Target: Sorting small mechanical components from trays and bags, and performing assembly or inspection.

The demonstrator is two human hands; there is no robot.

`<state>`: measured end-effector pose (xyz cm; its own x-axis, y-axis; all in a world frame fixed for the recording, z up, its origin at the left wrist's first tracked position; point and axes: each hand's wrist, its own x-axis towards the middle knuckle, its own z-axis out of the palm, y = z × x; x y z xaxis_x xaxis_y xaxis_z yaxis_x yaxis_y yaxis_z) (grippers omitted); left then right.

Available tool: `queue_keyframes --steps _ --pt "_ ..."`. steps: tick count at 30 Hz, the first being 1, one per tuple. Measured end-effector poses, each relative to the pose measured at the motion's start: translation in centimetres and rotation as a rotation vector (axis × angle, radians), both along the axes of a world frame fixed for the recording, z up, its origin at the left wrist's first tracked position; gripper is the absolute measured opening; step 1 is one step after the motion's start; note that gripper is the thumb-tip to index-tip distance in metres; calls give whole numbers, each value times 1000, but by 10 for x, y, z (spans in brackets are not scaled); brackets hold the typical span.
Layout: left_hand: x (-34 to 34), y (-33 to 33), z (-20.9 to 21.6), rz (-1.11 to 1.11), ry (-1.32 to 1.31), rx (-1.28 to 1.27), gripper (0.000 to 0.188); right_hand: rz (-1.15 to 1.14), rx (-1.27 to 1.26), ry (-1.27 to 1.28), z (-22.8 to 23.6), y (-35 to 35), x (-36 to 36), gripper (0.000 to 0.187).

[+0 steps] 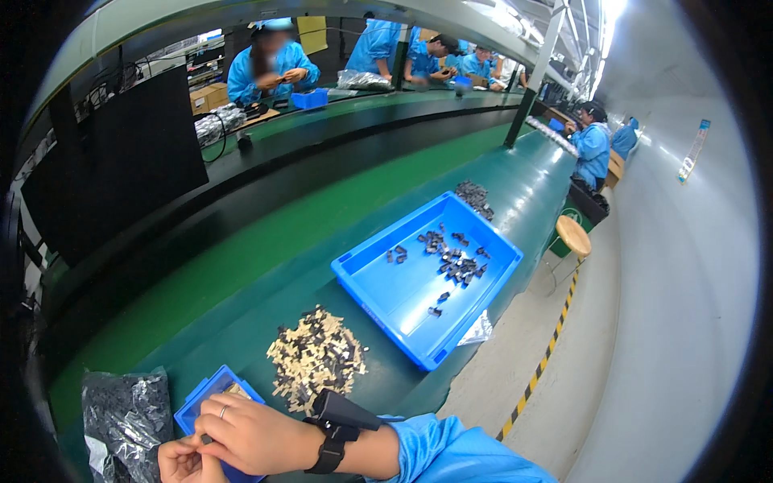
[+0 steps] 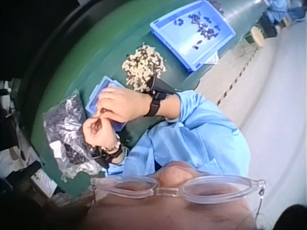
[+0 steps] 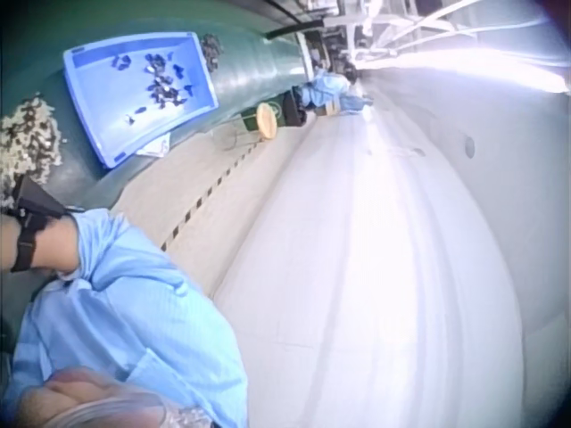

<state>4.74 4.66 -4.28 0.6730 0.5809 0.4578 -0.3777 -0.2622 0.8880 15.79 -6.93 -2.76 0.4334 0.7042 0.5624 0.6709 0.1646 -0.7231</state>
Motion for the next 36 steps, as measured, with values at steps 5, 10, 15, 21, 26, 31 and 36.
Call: queue_keyframes --steps 5,10,15,21,26,31,36 --pt "0 3 -2 98 5 35 29 106 42 90 6 -2 9 16" --pt "13 24 -4 132 27 76 51 54 449 803 10 -39 53 23" --pt "11 33 2 121 -24 -46 23 406 1445 1247 18 -80 99 52" --pt "15 33 1 173 45 33 11 57 712 988 13 -69 92 43" --pt "12 36 -1 185 91 122 8 -526 -361 141 12 -61 84 13" --pt "12 36 -1 152 115 197 7 -687 -720 -28 -6 -61 87 16" --pt "16 31 1 190 126 119 7 -714 -890 -104 -14 -51 84 7"
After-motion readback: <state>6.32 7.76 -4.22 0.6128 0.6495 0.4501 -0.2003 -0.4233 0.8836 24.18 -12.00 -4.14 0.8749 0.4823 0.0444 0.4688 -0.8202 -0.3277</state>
